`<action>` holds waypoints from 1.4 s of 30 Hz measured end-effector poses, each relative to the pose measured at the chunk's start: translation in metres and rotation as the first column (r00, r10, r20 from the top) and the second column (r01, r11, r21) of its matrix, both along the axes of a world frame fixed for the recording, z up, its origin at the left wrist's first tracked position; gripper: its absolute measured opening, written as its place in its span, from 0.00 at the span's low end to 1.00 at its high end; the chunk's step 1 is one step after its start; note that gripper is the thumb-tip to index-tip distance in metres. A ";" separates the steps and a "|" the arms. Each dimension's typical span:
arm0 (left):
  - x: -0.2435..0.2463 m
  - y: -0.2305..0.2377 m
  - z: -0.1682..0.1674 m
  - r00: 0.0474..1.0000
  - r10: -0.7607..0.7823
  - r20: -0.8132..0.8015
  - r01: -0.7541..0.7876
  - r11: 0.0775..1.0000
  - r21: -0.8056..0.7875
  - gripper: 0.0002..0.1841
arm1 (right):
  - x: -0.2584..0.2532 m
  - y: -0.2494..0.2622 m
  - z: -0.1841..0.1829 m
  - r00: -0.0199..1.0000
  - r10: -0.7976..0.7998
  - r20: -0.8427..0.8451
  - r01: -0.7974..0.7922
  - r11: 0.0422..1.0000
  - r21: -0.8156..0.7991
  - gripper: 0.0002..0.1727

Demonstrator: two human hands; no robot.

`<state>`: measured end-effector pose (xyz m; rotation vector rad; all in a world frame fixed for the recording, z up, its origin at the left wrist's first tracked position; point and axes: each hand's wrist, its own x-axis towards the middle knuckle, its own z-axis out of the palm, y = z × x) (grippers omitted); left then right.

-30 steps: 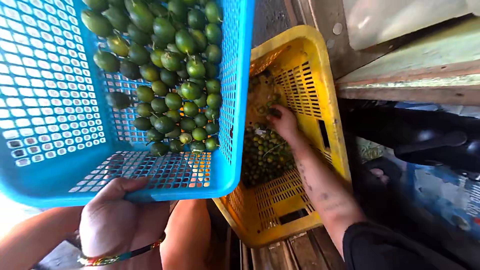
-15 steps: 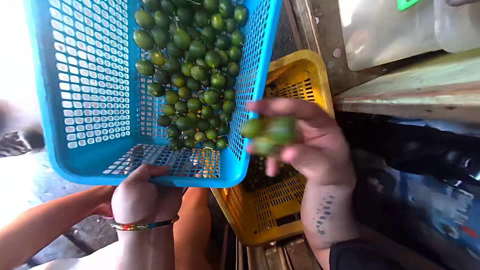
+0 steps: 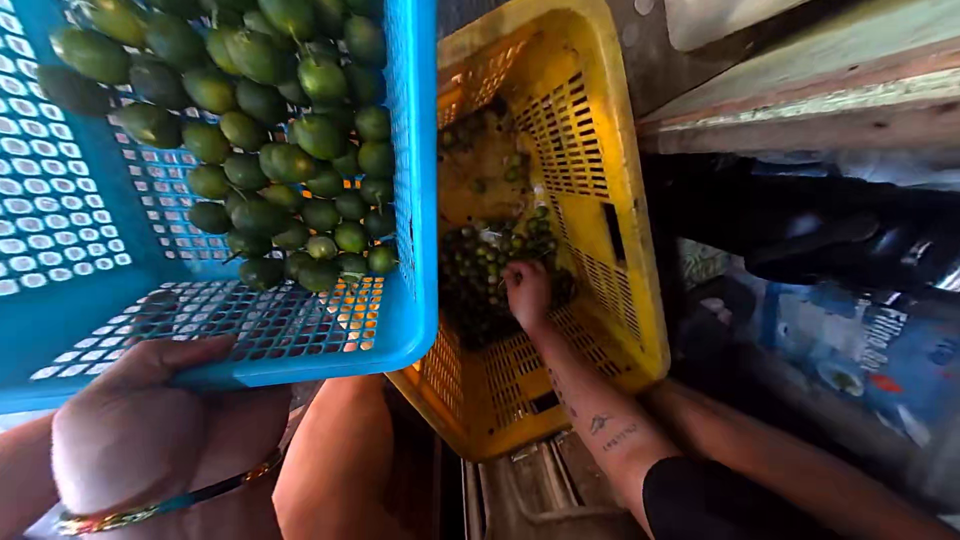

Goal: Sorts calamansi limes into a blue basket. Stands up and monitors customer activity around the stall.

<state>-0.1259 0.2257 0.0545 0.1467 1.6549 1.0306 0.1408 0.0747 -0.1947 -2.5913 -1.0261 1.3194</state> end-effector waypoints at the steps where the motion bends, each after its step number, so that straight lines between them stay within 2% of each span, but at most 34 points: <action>1: 0.003 0.002 0.001 0.999 -0.021 -0.040 0.020 1.000 -0.013 0.10 | 0.010 0.007 -0.008 0.997 0.035 0.072 -0.041 0.996 0.082 0.16; 3: 0.008 0.003 0.001 0.997 -0.045 -0.066 0.044 0.999 -0.015 0.10 | 0.030 0.026 -0.026 0.975 0.118 0.187 -0.144 0.981 0.131 0.21; 6: 0.012 0.005 0.001 1.000 -0.011 0.014 0.010 1.000 0.023 0.11 | 0.049 0.044 -0.048 0.939 0.278 0.202 -0.293 0.955 0.047 0.28; 8: 0.016 0.005 0.002 0.999 0.013 0.043 -0.014 1.000 0.022 0.10 | 0.052 0.046 -0.056 0.922 0.343 0.181 -0.353 0.935 0.027 0.26; 10: 0.018 0.004 0.003 0.997 0.012 0.070 -0.015 0.999 0.030 0.10 | 0.053 0.041 -0.057 0.922 0.342 0.180 -0.359 0.931 0.069 0.22; 12: 0.022 0.005 0.004 0.998 0.020 0.063 -0.022 0.999 0.029 0.10 | 0.051 0.034 -0.049 0.951 0.270 0.153 -0.296 0.936 0.192 0.18; 14: 0.025 0.007 0.007 0.999 0.035 0.013 -0.035 0.999 0.003 0.09 | 0.046 0.021 -0.032 0.989 0.132 0.061 -0.144 0.941 0.306 0.17; 16: 0.025 0.008 0.008 0.999 0.041 0.002 -0.041 0.999 -0.019 0.08 | 0.043 0.007 -0.021 0.999 0.038 -0.001 -0.036 0.956 0.290 0.17; 19: 0.027 0.006 0.008 0.999 0.039 0.024 -0.039 0.999 -0.003 0.09 | 0.040 -0.006 -0.035 0.986 0.167 0.018 -0.165 0.947 0.276 0.18; 22: 0.029 0.004 0.008 0.997 0.033 0.066 -0.034 0.999 0.014 0.09 | 0.037 0.009 -0.035 0.971 0.240 0.011 -0.236 0.943 0.235 0.19; 23: 0.029 0.003 0.008 0.997 0.037 0.073 -0.037 0.999 0.000 0.09 | 0.037 0.012 -0.034 0.981 0.194 -0.003 -0.189 0.957 0.218 0.18; 26: 0.027 0.004 0.008 0.996 0.038 0.078 -0.037 0.999 -0.022 0.08 | 0.040 0.034 -0.030 0.996 -0.082 -0.027 0.085 0.981 0.174 0.17; 27: 0.025 0.003 0.007 0.997 0.037 0.072 -0.035 0.999 -0.018 0.08 | 0.040 0.043 -0.030 0.994 -0.101 -0.032 0.105 0.982 0.158 0.17; 29: 0.024 0.003 0.006 0.997 0.033 0.067 -0.032 0.999 -0.014 0.07 | 0.037 0.059 -0.035 0.998 0.060 -0.032 -0.055 0.989 0.140 0.21; 31: 0.022 0.003 0.004 0.999 0.021 0.048 -0.021 1.000 0.004 0.08 | 0.028 0.073 -0.049 0.953 0.298 0.052 -0.302 0.948 0.105 0.27; 32: 0.021 0.002 0.003 0.999 0.010 0.045 -0.011 1.000 0.015 0.08 | 0.025 0.078 -0.053 0.934 0.350 0.078 -0.355 0.932 0.075 0.27; 33: 0.021 0.001 0.003 0.999 0.001 0.053 -0.002 1.000 0.018 0.09 | 0.023 0.080 -0.053 0.938 0.338 0.080 -0.342 0.938 0.053 0.25; 34: 0.022 0.002 0.004 0.998 0.006 0.069 -0.007 1.000 0.015 0.10 | 0.023 0.080 -0.047 0.963 0.263 0.055 -0.265 0.963 0.048 0.25; 36: 0.025 0.007 0.007 0.996 0.018 0.090 -0.018 1.000 -0.002 0.10 | 0.024 0.069 -0.033 0.990 -0.052 -0.129 0.069 0.989 0.130 0.24; 37: 0.026 0.007 0.008 0.997 0.042 0.068 -0.041 0.999 -0.016 0.09 | 0.025 0.057 -0.028 0.905 -0.276 -0.322 0.332 0.934 0.131 0.22; 38: 0.027 0.008 0.008 0.997 0.063 0.048 -0.062 0.998 -0.027 0.08 | 0.026 0.044 -0.025 0.701 -0.485 -0.523 0.600 0.797 0.064 0.19; 39: 0.029 0.008 0.008 0.996 0.076 0.035 -0.075 0.997 -0.032 0.07 | 0.028 0.037 -0.024 0.442 -0.633 -0.636 0.790 0.610 -0.059 0.16; 40: 0.030 0.009 0.009 0.996 0.077 0.034 -0.076 0.997 -0.030 0.07 | 0.031 0.036 -0.023 0.217 -0.724 -0.655 0.895 0.415 -0.162 0.16; 41: 0.031 0.009 0.008 0.997 0.072 0.037 -0.071 0.997 -0.024 0.07 | 0.035 0.040 -0.024 0.068 -0.778 -0.625 0.933 0.271 -0.236 0.18; 42: 0.031 0.009 0.009 0.998 0.049 0.049 -0.048 0.999 -0.019 0.08 | 0.037 0.050 -0.028 -0.002 -0.829 -0.559 0.947 0.177 -0.267 0.21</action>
